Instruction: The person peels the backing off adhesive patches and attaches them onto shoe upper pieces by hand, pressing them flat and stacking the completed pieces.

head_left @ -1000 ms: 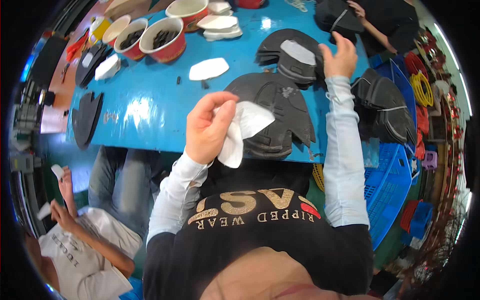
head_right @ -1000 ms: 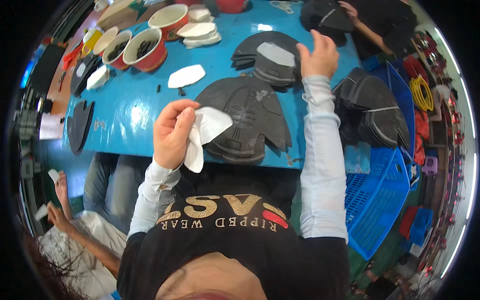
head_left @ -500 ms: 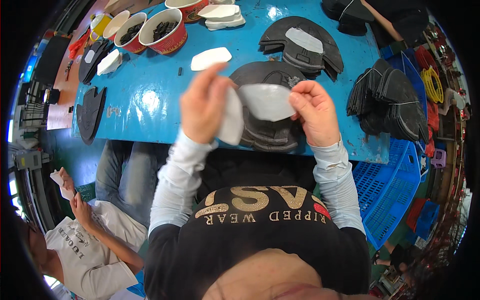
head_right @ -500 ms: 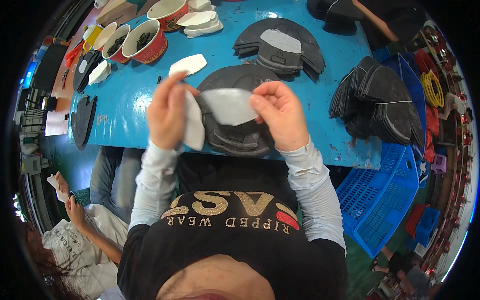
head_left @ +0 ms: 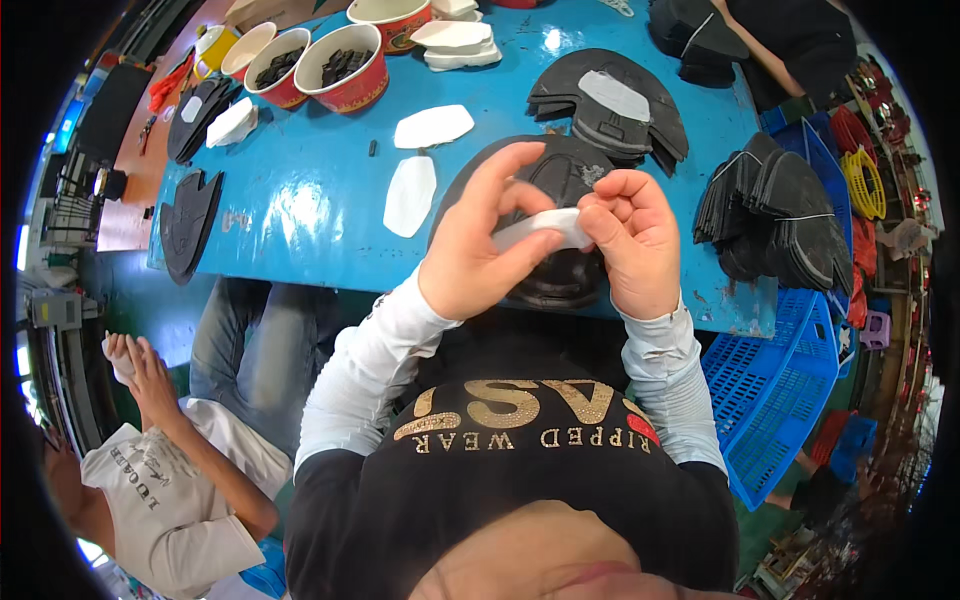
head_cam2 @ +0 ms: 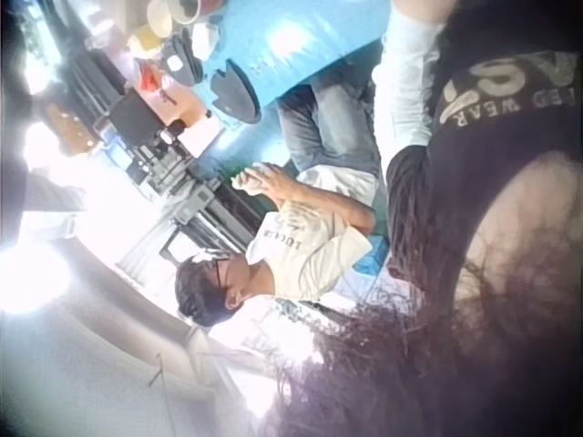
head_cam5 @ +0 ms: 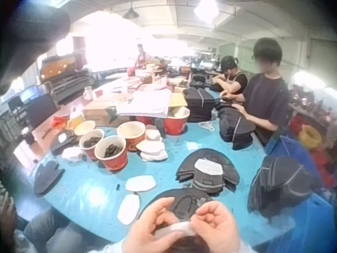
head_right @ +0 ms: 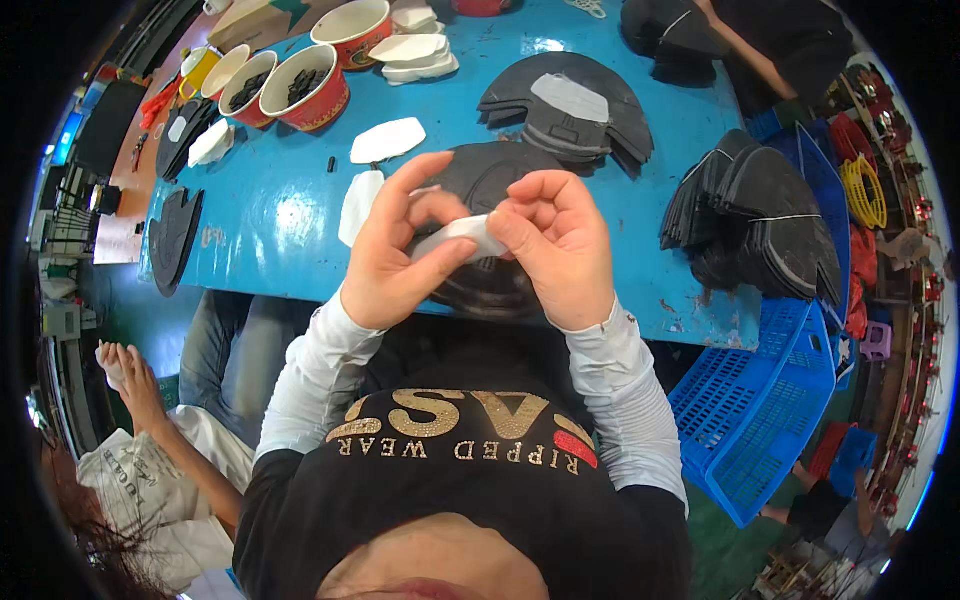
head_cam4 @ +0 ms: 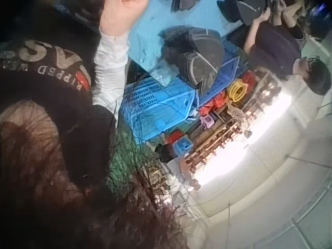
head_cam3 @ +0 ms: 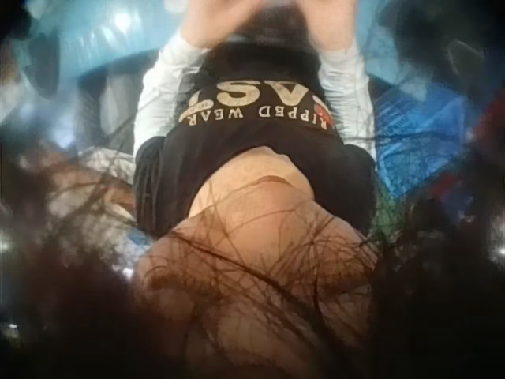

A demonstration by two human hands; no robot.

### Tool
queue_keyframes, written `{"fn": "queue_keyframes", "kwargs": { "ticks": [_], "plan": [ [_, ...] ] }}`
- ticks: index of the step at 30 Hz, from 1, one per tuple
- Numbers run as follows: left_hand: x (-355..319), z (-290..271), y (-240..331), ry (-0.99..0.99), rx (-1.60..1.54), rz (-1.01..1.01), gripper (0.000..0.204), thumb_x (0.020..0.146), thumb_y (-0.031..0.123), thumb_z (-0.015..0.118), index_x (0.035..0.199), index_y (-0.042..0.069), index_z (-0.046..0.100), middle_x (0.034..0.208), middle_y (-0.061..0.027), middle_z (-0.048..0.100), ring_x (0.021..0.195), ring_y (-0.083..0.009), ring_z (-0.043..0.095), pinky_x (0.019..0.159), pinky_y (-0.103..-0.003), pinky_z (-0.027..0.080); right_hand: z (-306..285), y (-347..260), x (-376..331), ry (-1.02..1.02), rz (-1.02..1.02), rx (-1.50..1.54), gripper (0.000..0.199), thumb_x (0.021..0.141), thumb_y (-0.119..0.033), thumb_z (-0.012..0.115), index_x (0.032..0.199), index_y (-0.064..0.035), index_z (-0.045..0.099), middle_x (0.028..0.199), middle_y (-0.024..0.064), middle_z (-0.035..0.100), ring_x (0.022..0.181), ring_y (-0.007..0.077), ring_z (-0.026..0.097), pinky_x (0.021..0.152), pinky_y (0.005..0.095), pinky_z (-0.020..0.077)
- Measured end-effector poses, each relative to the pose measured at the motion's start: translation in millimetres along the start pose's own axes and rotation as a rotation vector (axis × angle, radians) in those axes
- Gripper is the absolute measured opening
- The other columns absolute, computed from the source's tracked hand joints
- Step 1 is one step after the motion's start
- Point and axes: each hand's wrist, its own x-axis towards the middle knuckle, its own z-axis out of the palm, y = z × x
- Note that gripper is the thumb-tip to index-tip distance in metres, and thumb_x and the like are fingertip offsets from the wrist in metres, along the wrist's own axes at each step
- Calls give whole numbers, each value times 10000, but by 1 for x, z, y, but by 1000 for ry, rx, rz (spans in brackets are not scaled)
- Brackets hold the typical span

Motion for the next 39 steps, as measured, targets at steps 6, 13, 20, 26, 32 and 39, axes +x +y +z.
{"fn": "queue_keyframes", "kwargs": {
  "ticks": [6,13,20,26,32,39],
  "plan": [
    [-7,2,-2,80,-460,-183,662,837,5,647,1382,20,272,911,-44,575,874,-92,549,741,-224,452,0,-12,-10,-24,153,52,321,842,-59,671,1100,-15,485,965,103,638,798,124,609,737,236,502],
    [-6,4,2,83,-586,-249,652,826,-27,650,1381,16,310,938,-58,597,850,-90,571,752,-219,466,3,-13,-8,-151,108,-66,325,816,3,670,1086,-23,491,974,58,594,887,102,591,785,223,495],
    [-11,7,-7,186,-854,-339,640,817,37,701,1336,-9,329,965,-94,626,913,-145,611,805,-273,500,6,5,-10,-95,39,-98,296,828,22,638,1057,-41,461,948,31,563,833,67,552,715,199,463],
    [-13,7,-4,186,-798,-390,566,830,62,692,1300,7,381,1005,-101,634,946,-143,601,820,-274,488,10,6,-14,-93,-18,-19,308,818,27,638,1059,-41,458,966,51,571,836,86,556,733,222,472],
    [-15,1,-1,73,-726,-411,527,844,37,661,1293,13,387,1022,-100,637,973,-143,594,856,-267,471,-1,-11,-8,-79,179,12,254,830,-3,633,1023,-42,473,911,55,596,780,90,563,700,223,481],
    [-16,9,-3,225,-194,-144,608,741,65,748,1254,21,424,1055,-121,590,1001,-222,570,852,-320,463,-1,2,-10,48,95,-17,258,813,45,629,984,-48,461,895,49,596,755,60,557,670,187,481]
  ]
}}
